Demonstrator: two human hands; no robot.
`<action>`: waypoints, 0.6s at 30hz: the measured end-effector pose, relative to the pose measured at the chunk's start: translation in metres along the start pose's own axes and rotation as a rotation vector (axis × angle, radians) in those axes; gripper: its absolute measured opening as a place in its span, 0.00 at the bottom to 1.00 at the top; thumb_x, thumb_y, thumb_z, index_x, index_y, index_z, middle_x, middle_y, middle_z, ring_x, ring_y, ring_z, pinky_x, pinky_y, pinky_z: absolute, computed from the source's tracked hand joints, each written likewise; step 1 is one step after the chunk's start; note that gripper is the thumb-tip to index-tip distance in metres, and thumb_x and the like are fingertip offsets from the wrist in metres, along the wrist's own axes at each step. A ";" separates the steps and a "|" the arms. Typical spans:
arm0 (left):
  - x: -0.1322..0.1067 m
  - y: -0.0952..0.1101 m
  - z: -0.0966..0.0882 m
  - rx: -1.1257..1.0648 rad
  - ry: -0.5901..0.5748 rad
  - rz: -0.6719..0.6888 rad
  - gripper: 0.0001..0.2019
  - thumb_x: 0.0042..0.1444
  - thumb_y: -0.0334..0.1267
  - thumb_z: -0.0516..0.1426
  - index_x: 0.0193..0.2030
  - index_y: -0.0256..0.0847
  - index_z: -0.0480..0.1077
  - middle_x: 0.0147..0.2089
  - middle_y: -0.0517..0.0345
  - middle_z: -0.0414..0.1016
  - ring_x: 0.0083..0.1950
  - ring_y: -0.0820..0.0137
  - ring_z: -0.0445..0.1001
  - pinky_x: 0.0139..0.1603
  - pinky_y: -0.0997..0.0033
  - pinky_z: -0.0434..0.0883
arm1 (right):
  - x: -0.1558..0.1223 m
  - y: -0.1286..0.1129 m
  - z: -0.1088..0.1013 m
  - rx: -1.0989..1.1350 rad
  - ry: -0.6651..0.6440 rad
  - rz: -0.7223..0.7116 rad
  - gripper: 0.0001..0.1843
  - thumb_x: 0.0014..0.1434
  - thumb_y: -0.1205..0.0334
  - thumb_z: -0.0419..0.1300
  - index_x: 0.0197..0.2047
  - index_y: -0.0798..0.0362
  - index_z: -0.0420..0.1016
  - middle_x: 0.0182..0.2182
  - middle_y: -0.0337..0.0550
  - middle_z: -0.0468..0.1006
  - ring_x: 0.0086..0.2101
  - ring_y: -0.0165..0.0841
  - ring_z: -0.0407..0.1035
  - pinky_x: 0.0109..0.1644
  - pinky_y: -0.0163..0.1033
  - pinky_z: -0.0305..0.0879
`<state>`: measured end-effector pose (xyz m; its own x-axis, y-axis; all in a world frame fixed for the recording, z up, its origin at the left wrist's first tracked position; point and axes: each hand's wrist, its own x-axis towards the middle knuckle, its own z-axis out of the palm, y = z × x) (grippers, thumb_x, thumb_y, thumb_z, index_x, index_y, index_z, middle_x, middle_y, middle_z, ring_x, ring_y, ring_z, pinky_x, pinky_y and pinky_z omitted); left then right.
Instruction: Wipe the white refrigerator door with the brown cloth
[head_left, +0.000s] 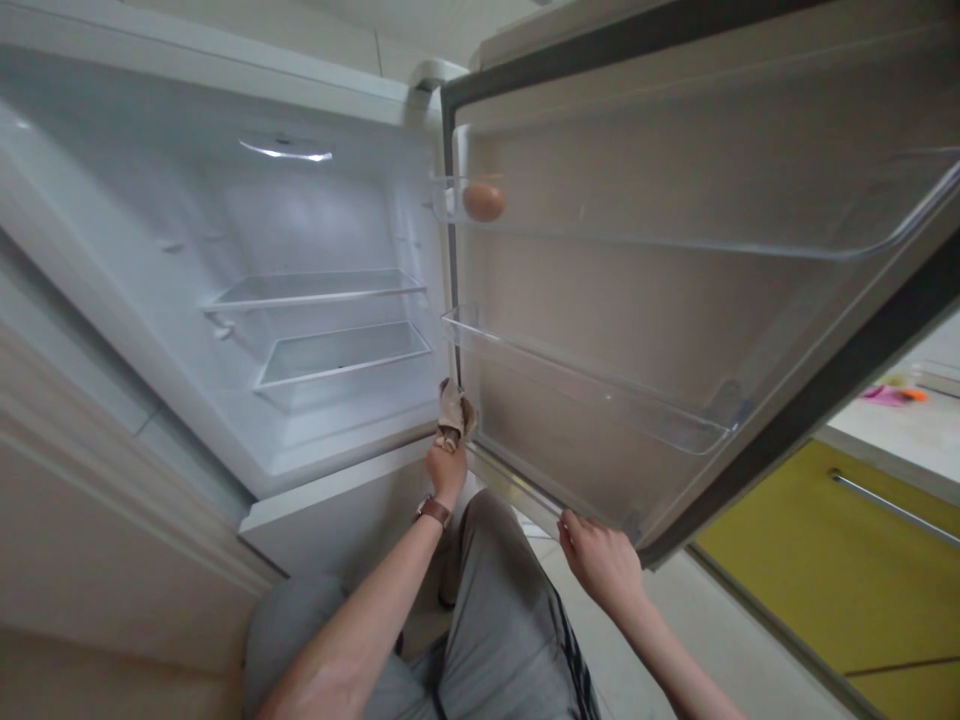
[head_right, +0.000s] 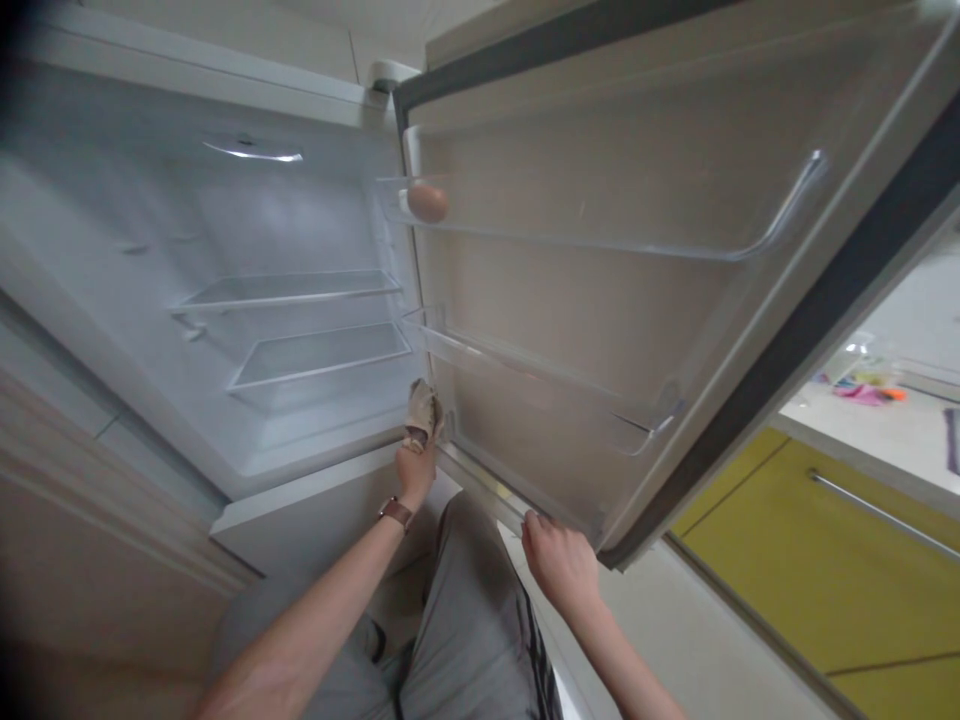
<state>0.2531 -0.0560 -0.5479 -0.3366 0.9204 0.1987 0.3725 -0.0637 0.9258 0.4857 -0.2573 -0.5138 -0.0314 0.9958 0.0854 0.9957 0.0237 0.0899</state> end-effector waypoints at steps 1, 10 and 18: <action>-0.007 0.006 -0.004 0.052 -0.005 0.128 0.13 0.60 0.37 0.60 0.51 0.41 0.78 0.50 0.42 0.83 0.60 0.51 0.77 0.63 0.53 0.69 | 0.000 0.000 0.000 -0.004 0.001 0.003 0.14 0.77 0.59 0.47 0.47 0.50 0.74 0.37 0.45 0.84 0.36 0.37 0.81 0.31 0.35 0.53; -0.007 0.083 0.001 1.026 -0.634 0.601 0.18 0.64 0.45 0.56 0.45 0.34 0.83 0.46 0.37 0.85 0.53 0.53 0.82 0.70 0.52 0.63 | -0.003 -0.004 0.004 -0.029 0.090 -0.020 0.15 0.77 0.59 0.47 0.46 0.50 0.75 0.34 0.44 0.83 0.34 0.38 0.80 0.30 0.37 0.51; -0.033 0.107 0.008 1.102 -0.847 0.633 0.23 0.63 0.53 0.56 0.48 0.37 0.83 0.49 0.37 0.84 0.53 0.48 0.83 0.51 0.55 0.78 | -0.005 -0.001 0.008 0.248 0.386 -0.140 0.12 0.73 0.60 0.52 0.41 0.51 0.74 0.31 0.41 0.80 0.30 0.33 0.76 0.32 0.36 0.58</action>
<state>0.3111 -0.0901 -0.4584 0.5556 0.8207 -0.1332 0.8276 -0.5613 -0.0066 0.4850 -0.2613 -0.5219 -0.1501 0.8771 0.4562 0.9689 0.2222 -0.1085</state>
